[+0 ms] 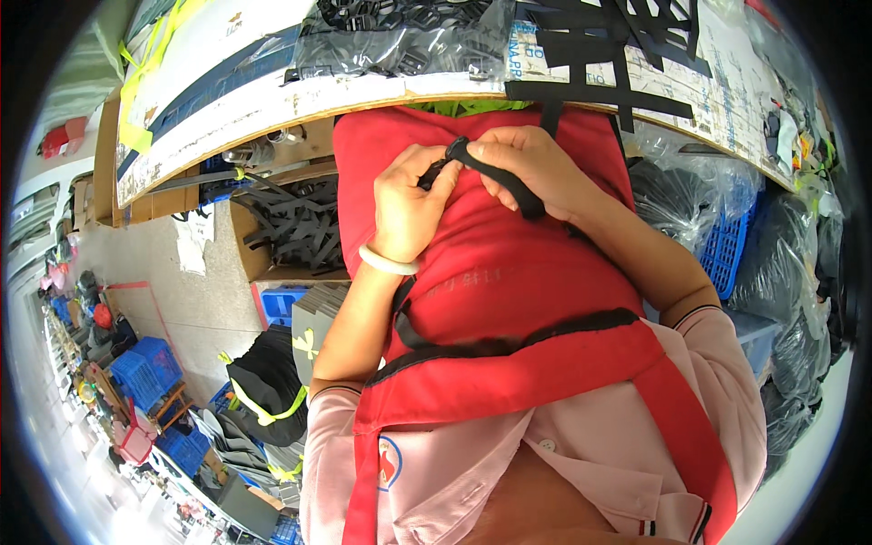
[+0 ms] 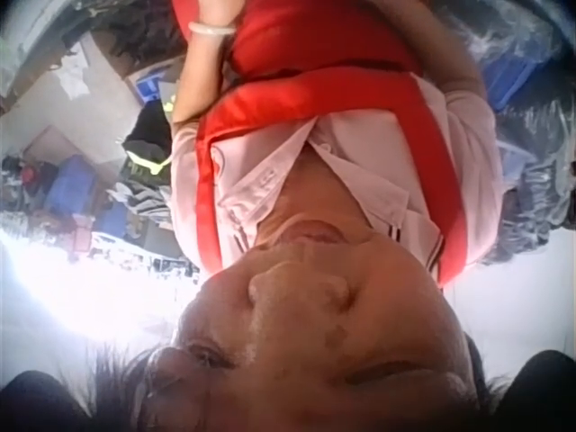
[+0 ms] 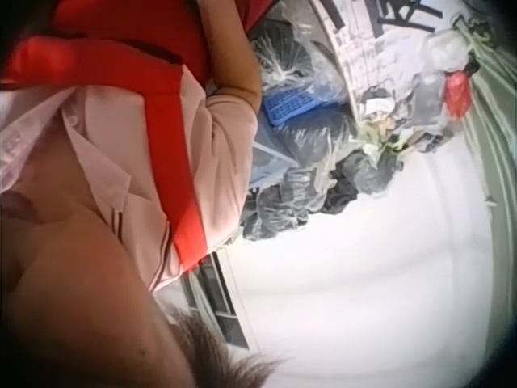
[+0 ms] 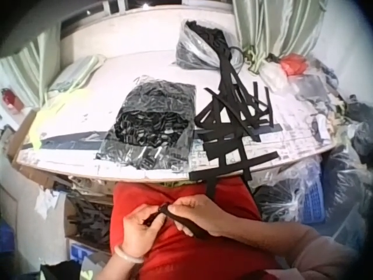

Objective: Assembling small plastic buckles and components at a workstation.

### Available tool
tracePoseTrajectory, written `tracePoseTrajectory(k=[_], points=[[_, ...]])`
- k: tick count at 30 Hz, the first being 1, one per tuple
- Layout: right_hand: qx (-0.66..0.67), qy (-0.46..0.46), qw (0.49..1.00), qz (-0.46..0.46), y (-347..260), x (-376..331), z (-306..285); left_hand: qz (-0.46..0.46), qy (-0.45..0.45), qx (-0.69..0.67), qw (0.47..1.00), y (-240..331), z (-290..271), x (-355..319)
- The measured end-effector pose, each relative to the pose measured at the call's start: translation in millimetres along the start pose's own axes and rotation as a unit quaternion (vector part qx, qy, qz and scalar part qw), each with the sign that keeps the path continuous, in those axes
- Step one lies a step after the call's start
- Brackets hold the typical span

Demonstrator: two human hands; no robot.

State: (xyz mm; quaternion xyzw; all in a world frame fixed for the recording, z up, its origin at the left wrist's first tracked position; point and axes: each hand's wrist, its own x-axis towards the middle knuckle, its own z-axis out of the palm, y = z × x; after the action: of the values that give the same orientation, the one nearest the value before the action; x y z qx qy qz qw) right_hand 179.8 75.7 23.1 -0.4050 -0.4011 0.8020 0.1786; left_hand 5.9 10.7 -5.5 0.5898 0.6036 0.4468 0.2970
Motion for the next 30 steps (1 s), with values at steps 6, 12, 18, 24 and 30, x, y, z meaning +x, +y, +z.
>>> tracePoseTrajectory(k=[6,12,18,24,30], points=[[-0.063,0.043,0.994,-0.078,15.5,8.7,0.4,-0.097,0.026,-0.096,0.99,-5.3,1.6,-4.2],[0.028,-0.034,0.999,-0.029,18.1,21.3,-10.5,0.017,0.015,-0.076,0.997,-5.1,3.5,-6.2],[-0.087,0.018,0.976,-0.198,28.8,21.8,-3.6,-0.352,-0.05,-0.542,0.761,-14.4,-2.2,-2.9],[-0.355,0.095,0.79,-0.492,-3.1,-4.7,15.1,-0.285,-0.001,-0.498,0.819,-5.0,-5.6,0.5],[-0.262,0.032,0.955,-0.132,-6.5,-7.4,2.1,-0.253,0.051,-0.395,0.882,-2.6,-2.1,-4.1]])
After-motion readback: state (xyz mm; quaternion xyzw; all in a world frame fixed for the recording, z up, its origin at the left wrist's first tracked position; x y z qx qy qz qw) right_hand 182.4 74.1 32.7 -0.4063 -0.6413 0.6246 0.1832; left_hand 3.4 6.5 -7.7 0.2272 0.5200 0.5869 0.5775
